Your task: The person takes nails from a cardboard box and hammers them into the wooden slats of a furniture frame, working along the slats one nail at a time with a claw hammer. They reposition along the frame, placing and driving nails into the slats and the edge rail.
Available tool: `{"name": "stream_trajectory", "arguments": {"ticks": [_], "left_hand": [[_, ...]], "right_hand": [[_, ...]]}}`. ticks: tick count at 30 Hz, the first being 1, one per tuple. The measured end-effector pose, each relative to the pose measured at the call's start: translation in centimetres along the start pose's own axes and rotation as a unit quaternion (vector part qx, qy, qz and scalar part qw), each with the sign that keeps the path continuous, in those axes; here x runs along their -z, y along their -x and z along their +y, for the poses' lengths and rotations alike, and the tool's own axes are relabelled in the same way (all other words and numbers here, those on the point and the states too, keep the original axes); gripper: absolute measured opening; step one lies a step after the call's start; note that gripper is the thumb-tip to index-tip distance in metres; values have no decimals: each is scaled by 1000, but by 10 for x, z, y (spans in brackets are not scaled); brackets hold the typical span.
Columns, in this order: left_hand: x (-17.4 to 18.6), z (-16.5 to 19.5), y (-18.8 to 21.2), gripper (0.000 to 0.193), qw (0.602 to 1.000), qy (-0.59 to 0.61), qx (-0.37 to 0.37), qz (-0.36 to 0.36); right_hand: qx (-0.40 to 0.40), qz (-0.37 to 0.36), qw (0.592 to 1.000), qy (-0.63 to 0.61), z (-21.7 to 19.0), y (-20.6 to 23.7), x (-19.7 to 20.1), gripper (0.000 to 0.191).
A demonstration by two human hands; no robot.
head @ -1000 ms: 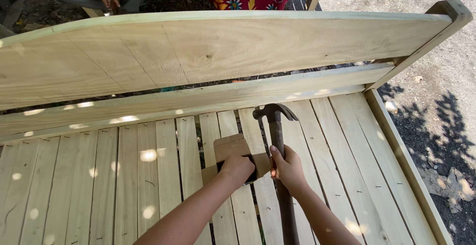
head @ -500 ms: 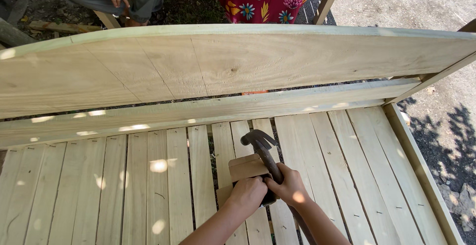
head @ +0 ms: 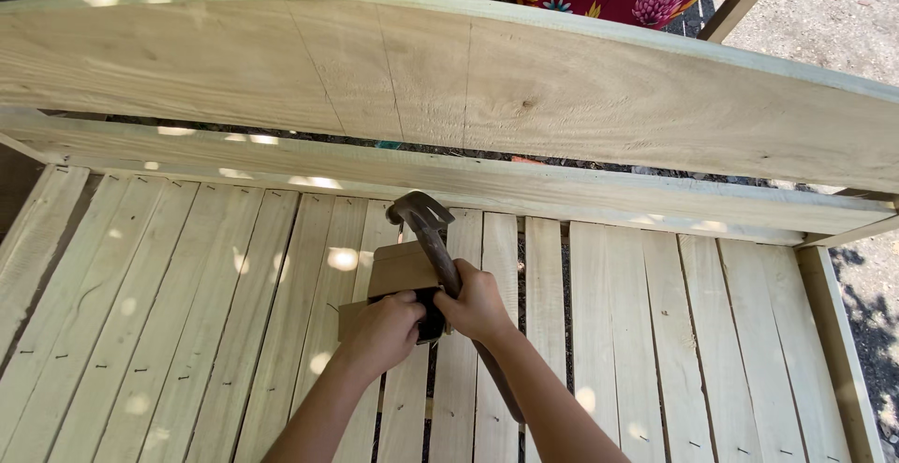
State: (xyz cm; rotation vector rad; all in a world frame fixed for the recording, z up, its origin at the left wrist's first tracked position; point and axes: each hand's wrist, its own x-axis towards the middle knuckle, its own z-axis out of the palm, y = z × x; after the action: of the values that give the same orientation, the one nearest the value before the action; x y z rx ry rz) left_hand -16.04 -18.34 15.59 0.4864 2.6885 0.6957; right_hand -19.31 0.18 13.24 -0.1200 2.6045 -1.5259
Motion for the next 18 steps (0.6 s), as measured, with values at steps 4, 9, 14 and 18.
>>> {"name": "stream_trajectory", "arguments": {"ticks": [4,9,14,18], "left_hand": [[40,-22,12,15,994,42,73,73],[54,-15,7,19,937,279,75,195],[-14,31,-33,33,774,615,46,144],[-99,68,-83,15,696,702,99,114]], "right_hand": [[14,-3,1000,-21,-19,-21,-47,26],[-123,-74,986,-86,-8,-10,-46,43],[-191,26,977,-95,37,51,8,44],[-246,106,957,-114,70,81,40,37]]}}
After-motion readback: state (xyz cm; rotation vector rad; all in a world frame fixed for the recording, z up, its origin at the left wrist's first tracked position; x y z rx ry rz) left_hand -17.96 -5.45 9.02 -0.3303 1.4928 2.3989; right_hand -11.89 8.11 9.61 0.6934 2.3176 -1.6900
